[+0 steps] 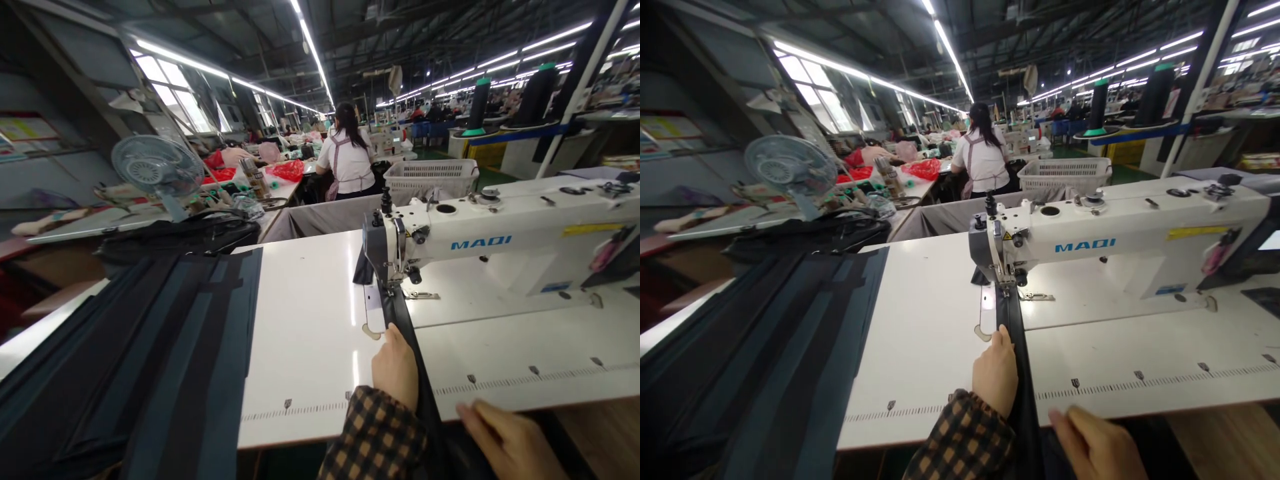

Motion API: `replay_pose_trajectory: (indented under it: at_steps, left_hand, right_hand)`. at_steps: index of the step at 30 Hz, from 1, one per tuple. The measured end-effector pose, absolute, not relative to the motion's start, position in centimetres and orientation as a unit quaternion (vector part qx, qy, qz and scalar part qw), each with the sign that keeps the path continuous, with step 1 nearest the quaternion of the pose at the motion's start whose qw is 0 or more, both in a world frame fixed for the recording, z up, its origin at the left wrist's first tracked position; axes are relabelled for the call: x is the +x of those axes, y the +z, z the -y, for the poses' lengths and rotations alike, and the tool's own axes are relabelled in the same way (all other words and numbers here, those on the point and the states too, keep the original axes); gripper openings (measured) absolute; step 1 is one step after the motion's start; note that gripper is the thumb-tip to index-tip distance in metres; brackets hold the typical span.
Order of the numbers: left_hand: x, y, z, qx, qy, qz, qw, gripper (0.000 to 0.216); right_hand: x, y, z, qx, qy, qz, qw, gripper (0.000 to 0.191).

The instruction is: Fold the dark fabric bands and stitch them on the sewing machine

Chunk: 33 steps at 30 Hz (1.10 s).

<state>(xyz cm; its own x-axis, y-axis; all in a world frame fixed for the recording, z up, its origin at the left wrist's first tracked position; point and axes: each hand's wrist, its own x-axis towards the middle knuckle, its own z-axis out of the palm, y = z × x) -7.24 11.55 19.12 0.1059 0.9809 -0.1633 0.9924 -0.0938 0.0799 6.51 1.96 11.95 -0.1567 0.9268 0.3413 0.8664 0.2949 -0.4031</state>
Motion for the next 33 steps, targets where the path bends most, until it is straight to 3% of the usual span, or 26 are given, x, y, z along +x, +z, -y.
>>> replay_pose_trajectory:
  at_steps: [7,19,24,29,33]
  left_hand:
    - [-7.7,18.8,-11.8,0.742,-0.03,-0.662,0.104,0.047]
    - [-8.2,17.9,-12.1,0.758,0.027,-0.632,0.159,0.053]
    - [-9.8,19.2,-13.2,0.778,0.087,-0.583,0.217,0.039]
    - [-13.0,19.6,-15.9,0.87,0.118,-0.451,0.162,0.03]
    - [-13.7,18.0,-16.0,0.892,0.138,-0.403,0.151,0.038]
  right_hand:
    - [4.1,13.1,-12.5,-0.55,-0.063,0.81,0.195,0.049]
    - [3.1,13.1,-11.4,-0.528,-0.025,0.832,0.167,0.049]
    - [3.1,13.6,-11.2,-0.497,0.002,0.852,0.163,0.048]
    - [3.0,14.0,-11.1,-0.5,-0.014,0.852,0.154,0.047]
    - [2.8,14.2,-11.0,-0.506,-0.022,0.849,0.152,0.047]
